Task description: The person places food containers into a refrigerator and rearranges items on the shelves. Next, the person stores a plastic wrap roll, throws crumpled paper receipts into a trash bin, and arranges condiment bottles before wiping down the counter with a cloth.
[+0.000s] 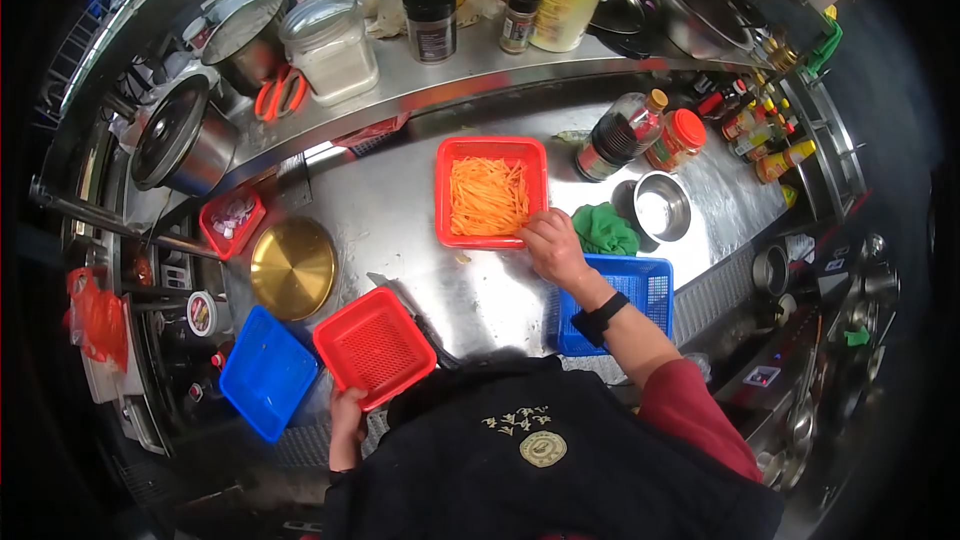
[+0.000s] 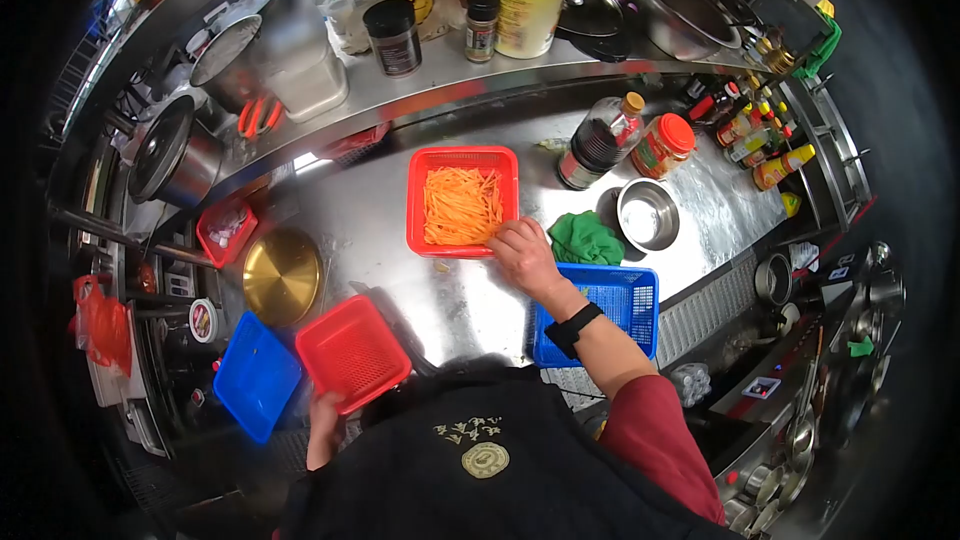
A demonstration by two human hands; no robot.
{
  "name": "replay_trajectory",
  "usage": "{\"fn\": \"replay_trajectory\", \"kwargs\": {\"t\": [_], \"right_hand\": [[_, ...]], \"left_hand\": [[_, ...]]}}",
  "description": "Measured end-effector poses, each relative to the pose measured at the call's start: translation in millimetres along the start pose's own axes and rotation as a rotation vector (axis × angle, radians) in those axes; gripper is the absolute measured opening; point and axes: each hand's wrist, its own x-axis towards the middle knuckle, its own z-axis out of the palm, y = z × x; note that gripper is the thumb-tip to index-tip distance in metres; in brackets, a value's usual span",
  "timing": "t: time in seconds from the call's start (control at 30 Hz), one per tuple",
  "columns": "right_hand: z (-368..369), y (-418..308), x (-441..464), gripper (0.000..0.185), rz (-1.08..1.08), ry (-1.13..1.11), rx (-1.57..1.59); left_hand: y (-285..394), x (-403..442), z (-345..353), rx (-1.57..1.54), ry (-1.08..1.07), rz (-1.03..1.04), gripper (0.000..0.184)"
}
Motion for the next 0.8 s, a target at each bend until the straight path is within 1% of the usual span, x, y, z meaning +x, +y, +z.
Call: {"fn": "replay_trajectory", "kwargs": {"t": [0.13, 0.2, 0.23, 0.3, 0.37, 0.4, 0.43, 0.47, 0.57, 0.63, 0.7, 0.77, 0.8], "right_hand": [[-1.5, -4.8, 7.3, 0.030, -0.001, 0.041, 0.033], [-11.0, -9.9, 17.1, 0.029, 0.008, 0.082, 0.031], [-15.4, -13.1, 23.0, 0.029, -0.018, 0.077, 0.058], [-17.2, -22.4, 31.7, 0.027, -0.053, 0.106, 0.070], [-11.1, -22.3, 35.5, 0.025, -0.063, 0.135, 0.046], [-8.2, -24.5, 38.0, 0.025, -0.033, 0.161, 0.040], [-7.4, -24.5, 38.3, 0.025, 0.002, 0.182, 0.024], [-5.7, -23.2, 34.7, 0.025, 0.038, 0.173, 0.011], [-2.1, -28.9, 32.4, 0.027, 0.054, 0.146, 0.056], [2.9, -44.8, 43.8, 0.031, -0.009, 0.116, 0.142], [20.0, -68.7, 60.8, 0.027, -0.061, 0.152, 0.212], [38.1, -91.4, 79.6, 0.025, -0.116, 0.072, 0.225], [49.2, -104.6, 88.8, 0.023, -0.101, 0.055, 0.215]], "left_hand": [[-4.1, -7.0, 5.1, -0.054, 0.043, 0.011, 0.060], [-1.4, -11.8, 12.3, -0.123, 0.028, 0.015, 0.059], [-0.9, -12.1, 16.4, -0.145, 0.059, 0.021, 0.059], [-3.2, -12.8, 14.6, -0.061, 0.090, -0.013, 0.061], [-11.9, -7.4, 12.5, -0.103, 0.123, 0.029, 0.061], [-10.1, -6.6, 10.2, -0.112, 0.065, 0.007, 0.061], [-7.6, -8.6, 10.9, -0.124, 0.085, 0.016, 0.061], [-5.7, -11.1, 13.8, -0.124, 0.084, 0.032, 0.060], [-4.2, -18.2, 20.6, -0.156, 0.081, 0.027, 0.059], [-9.4, -15.4, 16.6, -0.191, 0.057, 0.014, 0.059], [-7.1, -19.4, 20.2, -0.204, 0.047, 0.028, 0.059], [-5.9, -20.5, 21.7, -0.209, 0.058, 0.014, 0.059], [-5.9, -20.6, 21.8, -0.203, 0.047, 0.019, 0.059]]}}
